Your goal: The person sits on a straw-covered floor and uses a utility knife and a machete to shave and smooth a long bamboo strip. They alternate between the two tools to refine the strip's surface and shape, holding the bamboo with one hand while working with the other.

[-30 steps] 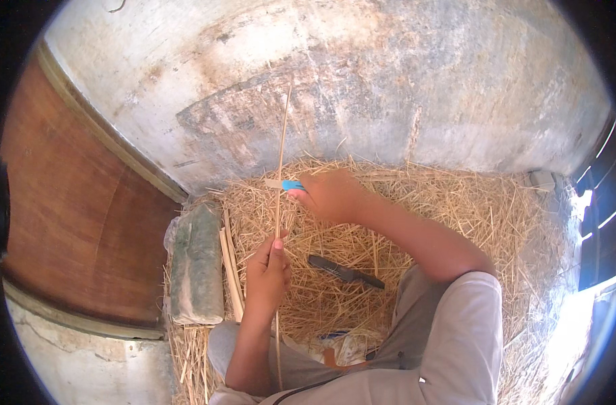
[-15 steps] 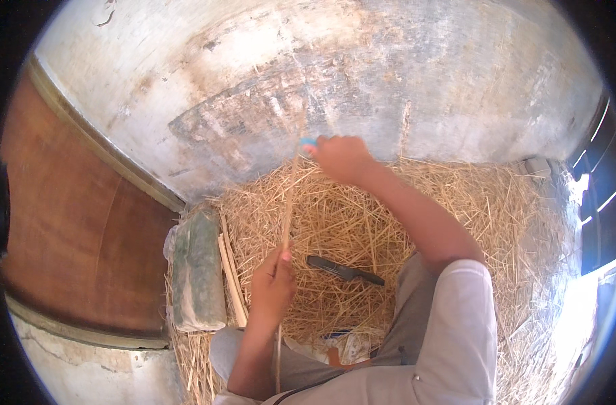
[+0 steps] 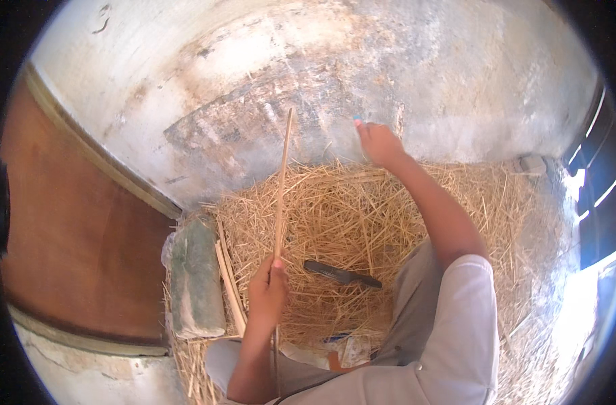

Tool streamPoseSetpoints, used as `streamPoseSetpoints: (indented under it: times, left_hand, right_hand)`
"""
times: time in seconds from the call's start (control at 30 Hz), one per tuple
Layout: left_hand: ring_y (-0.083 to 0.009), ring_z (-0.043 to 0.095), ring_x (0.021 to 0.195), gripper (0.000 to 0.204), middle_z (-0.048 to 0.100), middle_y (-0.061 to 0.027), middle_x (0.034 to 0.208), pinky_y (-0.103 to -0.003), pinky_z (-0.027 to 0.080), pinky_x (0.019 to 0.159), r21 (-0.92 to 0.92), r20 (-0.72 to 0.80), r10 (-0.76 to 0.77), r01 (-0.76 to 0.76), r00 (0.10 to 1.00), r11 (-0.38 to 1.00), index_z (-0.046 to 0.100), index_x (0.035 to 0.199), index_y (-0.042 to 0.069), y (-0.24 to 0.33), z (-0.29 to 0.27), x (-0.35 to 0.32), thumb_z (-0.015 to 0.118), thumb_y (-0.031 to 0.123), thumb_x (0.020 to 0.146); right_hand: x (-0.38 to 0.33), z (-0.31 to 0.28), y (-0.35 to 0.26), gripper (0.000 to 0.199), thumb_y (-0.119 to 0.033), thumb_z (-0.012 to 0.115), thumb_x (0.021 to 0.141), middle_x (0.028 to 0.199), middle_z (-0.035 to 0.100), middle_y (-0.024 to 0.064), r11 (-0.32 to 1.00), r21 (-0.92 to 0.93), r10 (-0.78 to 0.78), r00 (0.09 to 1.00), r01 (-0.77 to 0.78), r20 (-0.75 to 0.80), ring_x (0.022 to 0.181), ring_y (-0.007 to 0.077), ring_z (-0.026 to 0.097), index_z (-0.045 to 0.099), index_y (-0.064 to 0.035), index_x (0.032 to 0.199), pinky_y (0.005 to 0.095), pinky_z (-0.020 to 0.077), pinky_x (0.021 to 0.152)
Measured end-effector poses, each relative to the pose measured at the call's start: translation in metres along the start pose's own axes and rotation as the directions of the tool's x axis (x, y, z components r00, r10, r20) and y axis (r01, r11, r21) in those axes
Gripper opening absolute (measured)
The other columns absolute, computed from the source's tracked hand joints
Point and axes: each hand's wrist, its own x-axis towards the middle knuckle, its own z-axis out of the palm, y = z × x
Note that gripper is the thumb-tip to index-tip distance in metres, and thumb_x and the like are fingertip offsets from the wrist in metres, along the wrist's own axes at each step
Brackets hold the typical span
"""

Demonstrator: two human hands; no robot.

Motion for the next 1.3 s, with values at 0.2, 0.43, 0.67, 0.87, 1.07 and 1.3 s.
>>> streamPoseSetpoints:
  times: [0.2, 0.43, 0.67, 0.87, 1.07, 1.3]
  left_hand:
    - [-0.0064, 0.047, 0.057, 0.036, 0.052, 0.0013, 0.067, -0.025, 0.038, 0.052, -0.135, -0.059, -0.022, 0.014, 0.998, 0.991, 0.064, 0.117, 0.0, 0.013, -0.003, 0.017, 0.044, 0.03, 0.111]
    - [-0.006, 0.047, 0.051, 0.03, 0.054, 0.0013, 0.067, -0.024, 0.038, 0.047, -0.187, 0.031, -0.099, 0.103, 0.995, 0.977, 0.066, 0.11, 0.0, 0.013, -0.006, 0.027, 0.054, 0.027, 0.107]
    - [-0.0061, 0.048, 0.048, 0.029, 0.055, 0.001, 0.067, -0.024, 0.038, 0.043, -0.268, 0.027, -0.119, 0.122, 0.992, 0.956, 0.066, 0.106, 0.002, 0.012, -0.011, 0.027, 0.054, 0.028, 0.108]
    - [-0.005, 0.042, 0.048, 0.03, 0.051, 0.0036, 0.067, -0.023, 0.035, 0.043, -0.198, 0.023, -0.113, 0.116, 0.993, 0.973, 0.063, 0.104, 0.003, 0.012, -0.009, 0.025, 0.053, 0.032, 0.108]
    - [-0.005, 0.043, 0.048, 0.031, 0.05, 0.0032, 0.067, -0.024, 0.034, 0.042, -0.097, -0.031, -0.045, 0.042, 0.998, 0.994, 0.063, 0.102, 0.002, 0.003, -0.01, 0.027, 0.052, 0.031, 0.108]
    - [-0.0054, 0.046, 0.05, 0.03, 0.053, 0.0024, 0.064, -0.025, 0.035, 0.045, 0.041, -0.08, 0.027, -0.024, 0.996, 0.999, 0.065, 0.096, 0.003, 0.006, -0.007, 0.023, 0.053, 0.028, 0.107]
  right_hand:
    - [-0.083, 0.021, -0.101, 0.063, -0.056, 0.029, 0.108, 0.078, 0.064, 0.021, 0.89, -0.078, -0.424, 0.878, 0.45, 0.223, 0.074, 0.0364, 0.066, 0.059, -0.002, 0.096, 0.0481, 0.0516, 0.068]
    - [-0.128, 0.03, -0.129, 0.051, -0.048, 0.04, 0.107, 0.066, 0.062, 0.0173, 0.77, 0.011, -0.615, 0.739, 0.638, 0.275, 0.06, 0.0391, 0.063, 0.061, -0.0038, 0.091, 0.051, 0.0481, 0.057]
    - [-0.146, 0.039, -0.142, 0.055, -0.05, 0.04, 0.107, 0.064, 0.062, 0.0172, 0.73, 0.061, -0.659, 0.676, 0.681, 0.331, 0.058, 0.0379, 0.064, 0.063, -0.003, 0.091, 0.049, 0.0495, 0.056]
    - [-0.138, 0.048, -0.138, 0.054, -0.052, 0.042, 0.106, 0.06, 0.061, 0.0144, 0.677, -0.015, -0.707, 0.656, 0.736, 0.266, 0.052, 0.0353, 0.062, 0.064, -0.0046, 0.09, 0.0466, 0.047, 0.05]
    - [-0.123, 0.06, -0.131, 0.054, -0.054, 0.044, 0.104, 0.054, 0.058, 0.0106, 0.612, -0.112, -0.757, 0.621, 0.783, 0.204, 0.045, 0.0312, 0.057, 0.065, -0.0072, 0.088, 0.0423, 0.0436, 0.045]
    - [-0.11, 0.056, -0.133, 0.055, -0.057, 0.042, 0.104, 0.061, 0.062, 0.0094, 0.714, -0.197, -0.641, 0.741, 0.671, 0.201, 0.05, 0.0301, 0.06, 0.065, -0.0093, 0.087, 0.041, 0.0443, 0.046]
